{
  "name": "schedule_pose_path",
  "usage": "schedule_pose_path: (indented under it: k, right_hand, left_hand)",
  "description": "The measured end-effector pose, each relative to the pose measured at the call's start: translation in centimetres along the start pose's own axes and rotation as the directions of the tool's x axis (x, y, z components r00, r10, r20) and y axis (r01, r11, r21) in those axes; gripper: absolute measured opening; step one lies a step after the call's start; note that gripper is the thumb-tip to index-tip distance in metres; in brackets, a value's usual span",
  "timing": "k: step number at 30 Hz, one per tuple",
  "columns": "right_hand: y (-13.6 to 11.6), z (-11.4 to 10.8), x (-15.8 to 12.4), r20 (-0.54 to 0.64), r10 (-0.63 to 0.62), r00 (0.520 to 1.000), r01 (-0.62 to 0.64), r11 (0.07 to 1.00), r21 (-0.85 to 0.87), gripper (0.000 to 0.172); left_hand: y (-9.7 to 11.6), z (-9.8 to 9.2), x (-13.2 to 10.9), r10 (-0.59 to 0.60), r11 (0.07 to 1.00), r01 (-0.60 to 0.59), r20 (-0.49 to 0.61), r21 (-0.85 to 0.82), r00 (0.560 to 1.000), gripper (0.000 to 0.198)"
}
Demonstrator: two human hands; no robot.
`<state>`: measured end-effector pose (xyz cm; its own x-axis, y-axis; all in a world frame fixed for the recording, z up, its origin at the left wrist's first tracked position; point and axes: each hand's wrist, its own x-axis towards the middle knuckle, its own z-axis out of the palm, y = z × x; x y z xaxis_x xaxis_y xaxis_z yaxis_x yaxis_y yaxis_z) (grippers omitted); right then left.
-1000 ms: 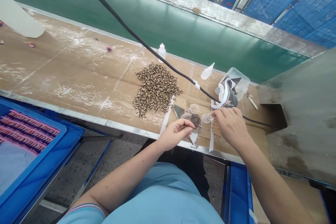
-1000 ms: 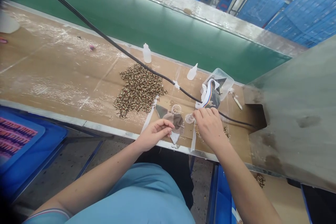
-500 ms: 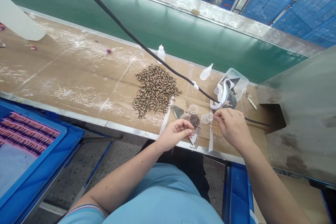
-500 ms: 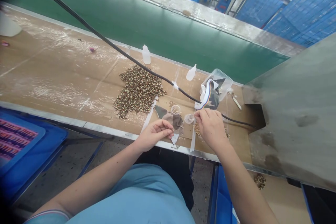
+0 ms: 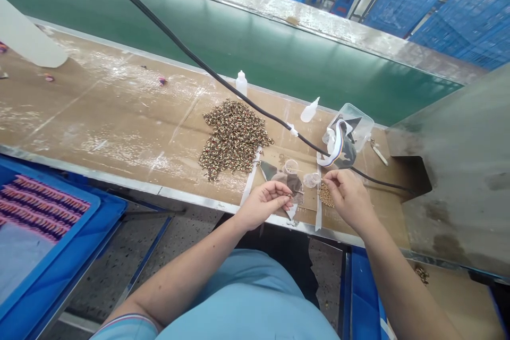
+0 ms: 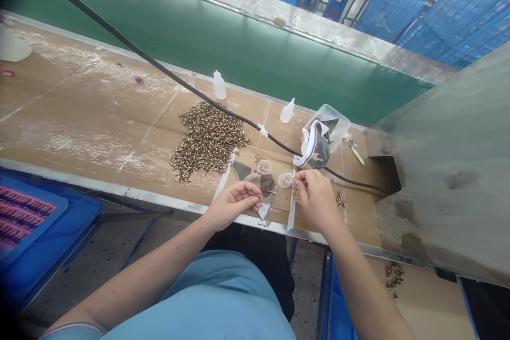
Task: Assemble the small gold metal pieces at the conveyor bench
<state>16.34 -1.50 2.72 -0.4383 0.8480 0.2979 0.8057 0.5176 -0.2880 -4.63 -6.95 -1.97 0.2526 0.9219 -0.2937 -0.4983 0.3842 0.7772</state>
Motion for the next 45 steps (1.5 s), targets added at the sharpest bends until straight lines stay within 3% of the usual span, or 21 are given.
schedule_pose_path:
  k: [9, 30, 34, 38, 41, 45]
  right_hand:
    - [-0.6, 0.0, -0.5, -0.036, -0.183, 0.982, 0.16, 0.923, -0.351, 0.018]
    - [-0.2, 0.2, -0.2, -0.028, -0.224, 0.974, 0.193, 0.89, -0.413, 0.021]
    - [-0.3, 0.1, -0.5, -0.051, -0.163, 0.985, 0.139, 0.941, -0.31, 0.02]
    - [-1.6, 0.4, -1.4, -0.085, -0.043, 0.995, 0.041, 0.999, -0.022, 0.014]
    - [-3.2, 1.5, -2.1, -0.076, -0.011, 0.997, 0.026, 0.978, 0.205, 0.011]
    - [-4.8, 3.1, -2.4, -0.08, -0.03, 0.996, 0.056, 0.936, 0.348, 0.01]
  left_hand:
    - [0.2, 0.3, -0.1, -0.008, 1.0, 0.007, -0.022, -0.028, 1.0, 0.037]
    - [0.0, 0.2, 0.0, -0.013, 1.0, 0.013, -0.014, -0.025, 1.0, 0.035]
    - [0.0, 0.1, 0.0, -0.017, 0.999, 0.017, -0.018, -0.034, 1.0, 0.037]
    - [0.1, 0.1, 0.1, -0.02, 0.999, 0.019, -0.015, -0.048, 1.0, 0.038]
    - [0.2, 0.0, 0.1, -0.032, 0.998, 0.032, -0.013, -0.047, 0.999, 0.039]
    - [0.3, 0.0, 0.1, -0.058, 0.998, 0.057, -0.004, -0.036, 0.998, 0.041]
